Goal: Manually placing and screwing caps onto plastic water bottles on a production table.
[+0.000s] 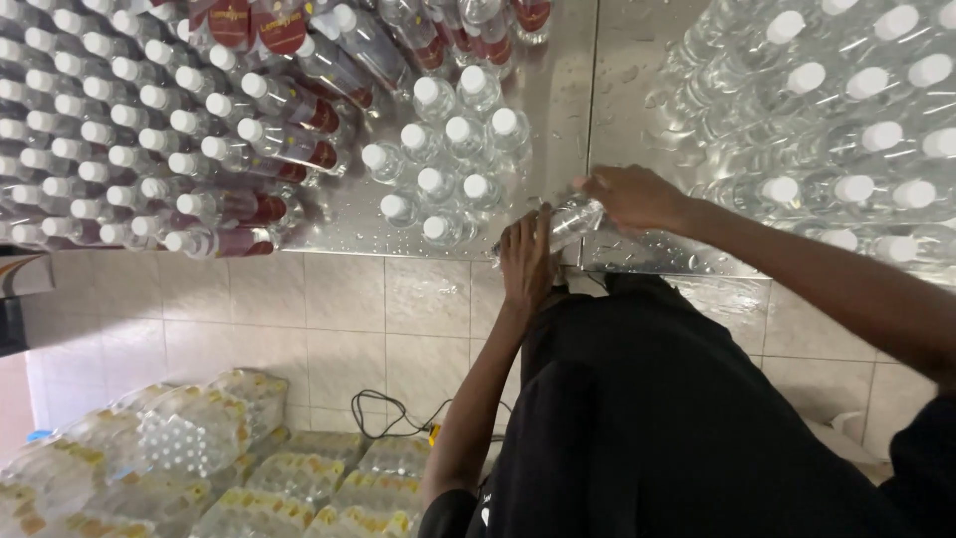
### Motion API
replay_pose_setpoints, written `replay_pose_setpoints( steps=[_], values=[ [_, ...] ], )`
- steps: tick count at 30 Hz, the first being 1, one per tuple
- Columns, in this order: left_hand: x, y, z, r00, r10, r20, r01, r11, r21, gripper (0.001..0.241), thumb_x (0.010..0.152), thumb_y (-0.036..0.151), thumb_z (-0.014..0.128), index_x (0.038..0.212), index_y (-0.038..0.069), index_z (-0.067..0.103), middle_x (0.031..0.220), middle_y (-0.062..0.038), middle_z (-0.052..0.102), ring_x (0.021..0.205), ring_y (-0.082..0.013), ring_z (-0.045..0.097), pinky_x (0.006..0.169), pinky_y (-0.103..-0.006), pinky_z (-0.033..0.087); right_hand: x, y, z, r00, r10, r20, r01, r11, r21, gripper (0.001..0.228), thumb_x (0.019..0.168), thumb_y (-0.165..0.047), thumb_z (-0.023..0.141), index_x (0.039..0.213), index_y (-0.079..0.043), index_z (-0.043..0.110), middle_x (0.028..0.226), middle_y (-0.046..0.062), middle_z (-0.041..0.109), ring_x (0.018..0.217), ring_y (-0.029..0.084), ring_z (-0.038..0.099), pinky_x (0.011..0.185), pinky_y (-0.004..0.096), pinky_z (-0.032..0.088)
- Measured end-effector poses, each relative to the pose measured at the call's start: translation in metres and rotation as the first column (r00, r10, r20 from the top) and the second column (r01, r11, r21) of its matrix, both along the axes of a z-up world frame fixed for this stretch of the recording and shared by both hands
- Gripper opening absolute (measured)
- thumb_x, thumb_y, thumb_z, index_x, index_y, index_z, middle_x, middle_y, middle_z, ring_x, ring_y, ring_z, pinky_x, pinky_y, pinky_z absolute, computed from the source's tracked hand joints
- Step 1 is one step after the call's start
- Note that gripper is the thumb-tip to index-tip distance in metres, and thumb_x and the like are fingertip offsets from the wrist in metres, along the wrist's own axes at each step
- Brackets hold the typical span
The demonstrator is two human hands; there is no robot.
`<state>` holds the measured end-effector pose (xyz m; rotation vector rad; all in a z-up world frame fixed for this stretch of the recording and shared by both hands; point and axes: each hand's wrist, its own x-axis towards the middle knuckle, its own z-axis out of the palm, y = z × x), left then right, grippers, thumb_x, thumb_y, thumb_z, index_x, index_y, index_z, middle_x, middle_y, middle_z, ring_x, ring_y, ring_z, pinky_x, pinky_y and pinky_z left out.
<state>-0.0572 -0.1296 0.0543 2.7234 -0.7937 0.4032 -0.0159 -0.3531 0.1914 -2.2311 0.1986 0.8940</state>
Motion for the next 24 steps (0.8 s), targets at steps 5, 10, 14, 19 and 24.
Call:
replay_pose_setpoints(
  steps=[5, 10, 14, 19, 24],
  values=[
    [0.005, -0.026, 0.026, 0.948, 0.17, -0.268, -0.265, 0.888, -0.376, 0.098, 0.073, 0.037, 0.101, 0.15, -0.002, 0.056, 0.127, -0.021, 0.07, 0.12, -0.0359, 0.072, 0.114, -0.0486, 0.053, 0.005, 0.034, 0.028, 0.955, 0.016, 0.296, -0.032, 0.998, 0.05, 0.048, 0.111, -0.049, 0.058, 0.137, -0.009, 0.061, 0.097, 0.029, 0.077, 0.094, 0.051, 0.077, 0.082, 0.059, 0.057],
    [-0.002, -0.035, 0.031, 0.293, -0.455, -0.841, -0.921, 0.101, -0.375, 0.074, 0.117, 0.019, 0.053, 0.177, 0.006, 0.012, 0.169, -0.03, 0.039, 0.145, -0.0495, 0.056, 0.114, -0.0592, 0.054, 0.022, 0.073, -0.001, 0.827, 0.138, 0.545, -0.128, 0.99, -0.056, 0.051, 0.115, -0.045, 0.048, 0.134, 0.0, 0.062, 0.111, 0.028, 0.075, 0.102, 0.046, 0.077, 0.087, 0.059, 0.061],
    [0.022, -0.002, -0.033, 0.292, -0.39, -0.873, -0.753, 0.469, -0.461, 0.041, 0.107, 0.0, 0.055, 0.148, 0.002, 0.061, 0.142, -0.022, 0.068, 0.136, -0.0369, 0.066, 0.113, -0.0528, 0.054, 0.028, 0.081, -0.01, 0.761, 0.132, 0.635, -0.115, 0.991, -0.068, 0.055, 0.118, -0.058, 0.037, 0.143, -0.012, 0.055, 0.11, 0.017, 0.066, 0.1, 0.041, 0.074, 0.082, 0.052, 0.061],
    [0.039, -0.006, 0.015, 0.454, -0.757, -0.47, -0.891, -0.37, -0.264, 0.018, 0.109, -0.007, 0.056, 0.114, -0.013, 0.072, 0.151, -0.029, 0.064, 0.139, -0.031, 0.065, 0.121, -0.0339, 0.055, 0.041, 0.026, -0.013, 0.699, 0.014, 0.715, 0.104, 0.987, -0.12, 0.031, 0.117, -0.025, 0.056, 0.128, 0.002, 0.066, 0.098, 0.021, 0.062, 0.079, 0.023, 0.063, 0.068, 0.041, 0.051],
    [0.044, -0.019, -0.007, 0.526, -0.705, -0.475, -0.837, -0.529, -0.141, 0.085, 0.09, -0.013, 0.072, 0.158, -0.013, 0.021, 0.162, -0.034, 0.046, 0.15, -0.0385, 0.052, 0.123, -0.0364, 0.051, 0.05, -0.145, -0.008, 0.741, 0.429, 0.516, 0.254, 0.533, -0.807, 0.037, 0.111, -0.033, 0.067, 0.13, -0.004, 0.078, 0.135, 0.021, 0.074, 0.137, 0.048, 0.056, 0.109, 0.064, 0.046]
  ],
)
